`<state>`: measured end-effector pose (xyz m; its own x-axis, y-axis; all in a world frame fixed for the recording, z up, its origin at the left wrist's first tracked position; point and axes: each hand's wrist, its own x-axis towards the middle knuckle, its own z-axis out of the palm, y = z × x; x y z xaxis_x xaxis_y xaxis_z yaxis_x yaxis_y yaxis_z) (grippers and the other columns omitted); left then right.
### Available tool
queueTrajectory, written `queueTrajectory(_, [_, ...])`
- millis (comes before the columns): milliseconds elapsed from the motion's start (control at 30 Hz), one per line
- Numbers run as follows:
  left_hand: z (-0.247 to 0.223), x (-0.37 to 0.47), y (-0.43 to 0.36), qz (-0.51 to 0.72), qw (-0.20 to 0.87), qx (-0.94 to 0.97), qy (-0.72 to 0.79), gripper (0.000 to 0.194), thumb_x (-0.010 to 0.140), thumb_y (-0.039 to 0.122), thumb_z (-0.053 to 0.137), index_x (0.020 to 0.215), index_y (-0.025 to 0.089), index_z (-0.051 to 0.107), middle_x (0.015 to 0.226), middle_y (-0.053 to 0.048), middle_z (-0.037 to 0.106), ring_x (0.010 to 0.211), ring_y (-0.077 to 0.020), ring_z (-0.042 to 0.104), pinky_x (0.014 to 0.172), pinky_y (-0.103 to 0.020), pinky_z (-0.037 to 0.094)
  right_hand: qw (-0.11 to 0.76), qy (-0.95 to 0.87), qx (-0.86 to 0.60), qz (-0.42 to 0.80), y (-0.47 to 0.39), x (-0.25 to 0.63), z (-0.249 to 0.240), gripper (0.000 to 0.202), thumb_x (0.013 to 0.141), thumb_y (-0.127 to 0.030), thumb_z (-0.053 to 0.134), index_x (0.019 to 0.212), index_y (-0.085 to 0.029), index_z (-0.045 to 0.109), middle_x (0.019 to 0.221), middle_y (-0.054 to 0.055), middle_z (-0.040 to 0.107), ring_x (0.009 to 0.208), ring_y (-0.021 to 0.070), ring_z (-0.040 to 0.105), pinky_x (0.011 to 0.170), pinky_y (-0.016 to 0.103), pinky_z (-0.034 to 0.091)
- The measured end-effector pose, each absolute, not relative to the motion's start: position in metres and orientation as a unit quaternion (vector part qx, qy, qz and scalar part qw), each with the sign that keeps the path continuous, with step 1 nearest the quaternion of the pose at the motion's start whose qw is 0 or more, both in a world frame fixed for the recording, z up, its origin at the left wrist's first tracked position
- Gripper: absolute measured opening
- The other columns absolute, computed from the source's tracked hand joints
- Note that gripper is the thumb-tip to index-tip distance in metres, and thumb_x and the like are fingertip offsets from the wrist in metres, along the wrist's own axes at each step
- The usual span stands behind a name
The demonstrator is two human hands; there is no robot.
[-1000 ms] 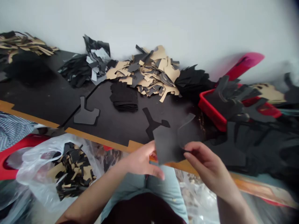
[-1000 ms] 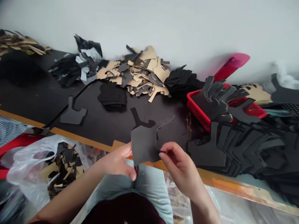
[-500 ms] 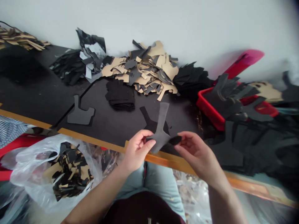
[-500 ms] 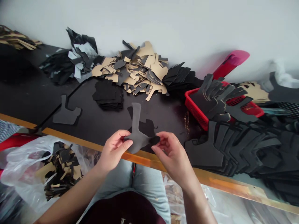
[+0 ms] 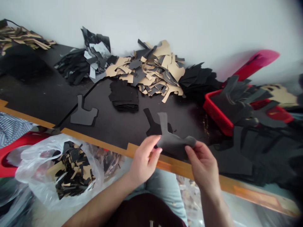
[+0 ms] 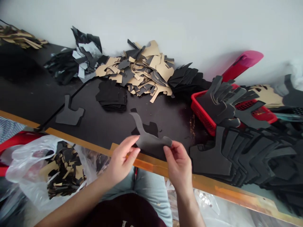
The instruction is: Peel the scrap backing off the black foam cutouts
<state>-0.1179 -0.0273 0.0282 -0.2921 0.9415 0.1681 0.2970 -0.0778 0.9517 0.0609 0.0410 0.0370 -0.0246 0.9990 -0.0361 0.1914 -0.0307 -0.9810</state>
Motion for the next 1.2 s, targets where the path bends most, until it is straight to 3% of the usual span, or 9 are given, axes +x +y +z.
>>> queueTrajectory(100, [0.018,-0.128,-0.017,0.419,0.097,0.594,0.679,0.054,0.090,0.028,0.051,0.140,0.015,0.034,0.138,-0.019,0.038,0.126,-0.0303,0.039,0.102,-0.047,0.041,0.468,-0.508,-0.573,0.441,0.052,0.079,0.040,0.029,0.077,-0.040,0.068,0.098,-0.022,0.059,0.077,0.000,0.058,0.060,0.0094,0.050,0.054,0.021,0.041])
queueTrajectory(200, [0.008,-0.140,0.000,0.294,0.049,0.649,0.700,0.045,0.088,0.029,0.055,0.130,0.014,0.048,0.133,-0.018,0.047,0.125,-0.0347,0.038,0.099,-0.053,0.038,0.469,-0.481,-0.561,0.484,0.061,0.098,0.042,0.028,0.077,-0.041,0.067,0.099,-0.025,0.057,0.070,-0.002,0.052,0.049,0.0082,0.039,0.042,0.021,0.031])
queueTrajectory(367, [0.003,-0.145,0.015,0.232,0.060,0.729,0.641,0.024,0.088,0.021,0.054,0.110,0.018,0.063,0.135,-0.015,0.048,0.122,-0.0316,0.043,0.093,-0.049,0.040,0.469,-0.477,-0.554,0.496,0.063,0.113,0.039,0.024,0.079,-0.038,0.065,0.100,-0.028,0.056,0.074,-0.001,0.055,0.050,0.0099,0.043,0.042,0.023,0.035])
queueTrajectory(533, [0.005,-0.146,0.003,0.246,0.099,0.770,0.581,0.022,0.089,0.020,0.052,0.108,0.017,0.064,0.134,-0.014,0.049,0.121,-0.0311,0.044,0.093,-0.047,0.039,0.454,-0.445,-0.539,0.552,0.053,0.102,0.037,0.042,0.077,-0.038,0.067,0.115,-0.026,0.053,0.089,0.003,0.064,0.064,0.0134,0.057,0.053,0.025,0.045])
queueTrajectory(667, [0.013,-0.142,-0.012,0.376,0.176,0.691,0.591,0.026,0.092,0.027,0.048,0.115,0.018,0.057,0.127,-0.013,0.052,0.121,-0.0264,0.043,0.101,-0.045,0.036,0.455,-0.423,-0.514,0.592,0.041,0.083,0.033,0.039,0.076,-0.036,0.069,0.109,-0.026,0.049,0.091,0.003,0.065,0.078,0.0148,0.062,0.068,0.027,0.049])
queueTrajectory(767, [0.019,-0.130,-0.017,0.469,0.288,0.575,0.605,0.033,0.094,0.029,0.044,0.125,0.019,0.045,0.112,-0.011,0.057,0.108,-0.0198,0.052,0.097,-0.038,0.041,0.438,-0.433,-0.515,0.596,0.034,0.069,0.026,0.035,0.077,-0.037,0.068,0.102,-0.025,0.046,0.085,0.001,0.061,0.073,0.0123,0.060,0.065,0.024,0.048])
queueTrajectory(833, [0.021,-0.121,-0.018,0.486,0.318,0.523,0.624,0.036,0.091,0.030,0.050,0.124,0.019,0.042,0.105,-0.008,0.057,0.099,-0.0172,0.056,0.091,-0.033,0.045,0.428,-0.455,-0.535,0.569,0.031,0.062,0.021,0.033,0.077,-0.038,0.068,0.097,-0.024,0.045,0.077,-0.001,0.056,0.064,0.0102,0.055,0.059,0.022,0.045])
queueTrajectory(933, [0.019,-0.115,-0.016,0.488,0.244,0.513,0.663,0.030,0.086,0.026,0.058,0.113,0.019,0.046,0.100,-0.005,0.057,0.092,-0.0149,0.056,0.085,-0.028,0.046,0.413,-0.506,-0.578,0.489,0.028,0.054,0.018,0.031,0.077,-0.041,0.066,0.089,-0.022,0.045,0.070,-0.003,0.050,0.058,0.0096,0.050,0.053,0.021,0.042])
queueTrajectory(1200, [0.019,-0.110,-0.013,0.456,0.128,0.595,0.649,0.013,0.086,0.017,0.056,0.098,0.017,0.053,0.083,-0.002,0.058,0.075,-0.0117,0.055,0.071,-0.022,0.047,0.326,-0.651,-0.659,0.187,0.027,0.049,0.025,0.022,0.083,-0.040,0.057,0.084,-0.019,0.053,0.071,-0.001,0.059,0.058,0.0112,0.057,0.057,0.022,0.044])
